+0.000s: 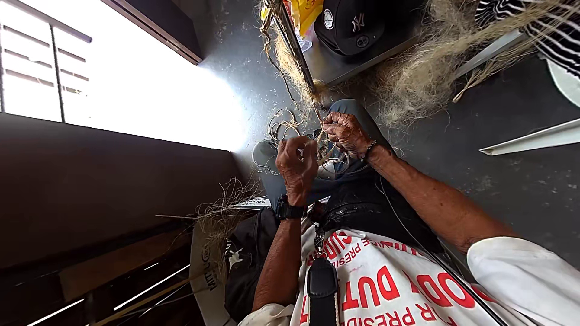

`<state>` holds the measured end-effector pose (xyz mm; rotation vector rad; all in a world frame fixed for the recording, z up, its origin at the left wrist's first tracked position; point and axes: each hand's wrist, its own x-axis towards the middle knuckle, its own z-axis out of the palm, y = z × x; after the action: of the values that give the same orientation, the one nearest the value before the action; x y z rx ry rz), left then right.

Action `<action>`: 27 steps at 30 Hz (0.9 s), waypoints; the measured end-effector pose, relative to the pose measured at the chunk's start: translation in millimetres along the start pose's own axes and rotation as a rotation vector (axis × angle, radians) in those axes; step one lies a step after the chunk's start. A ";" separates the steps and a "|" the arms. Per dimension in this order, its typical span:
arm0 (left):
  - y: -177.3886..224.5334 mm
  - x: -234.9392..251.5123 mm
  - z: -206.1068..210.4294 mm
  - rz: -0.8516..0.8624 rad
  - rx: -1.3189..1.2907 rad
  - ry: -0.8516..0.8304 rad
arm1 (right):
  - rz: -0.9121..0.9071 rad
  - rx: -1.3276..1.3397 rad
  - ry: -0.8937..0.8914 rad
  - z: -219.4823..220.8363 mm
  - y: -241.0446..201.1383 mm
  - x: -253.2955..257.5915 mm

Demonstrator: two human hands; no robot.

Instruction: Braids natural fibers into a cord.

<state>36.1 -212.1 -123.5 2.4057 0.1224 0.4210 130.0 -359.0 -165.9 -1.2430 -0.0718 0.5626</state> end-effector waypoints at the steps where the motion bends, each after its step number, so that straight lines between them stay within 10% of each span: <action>1: 1.6 3.8 -1.3 -0.031 -0.024 -0.016 | -0.004 0.001 -0.015 1.2 -1.9 -0.6; 9: -17.1 30.9 -23.3 -0.410 -0.537 -0.479 | -0.092 -0.034 -0.027 -10.8 -5.7 1.3; 14: -107.5 28.1 -129.3 -0.611 -0.976 0.173 | -0.116 -0.127 0.042 -34.8 -2.7 4.9; 18: -129.7 19.1 -203.0 -0.676 -0.166 0.783 | -0.139 -0.138 0.053 -35.1 -3.2 4.0; 22: -58.5 30.1 -178.9 -0.406 0.102 0.424 | -0.127 -0.095 0.004 -24.9 -2.1 3.1; 27: -7.2 62.3 -54.7 -0.174 -0.283 -0.338 | -0.090 -0.020 -0.043 -20.9 -9.8 -2.8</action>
<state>76.9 -160.6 -72.4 2.1295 0.1109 -0.0490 138.5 -380.5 -163.4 -1.2405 -0.1690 0.5113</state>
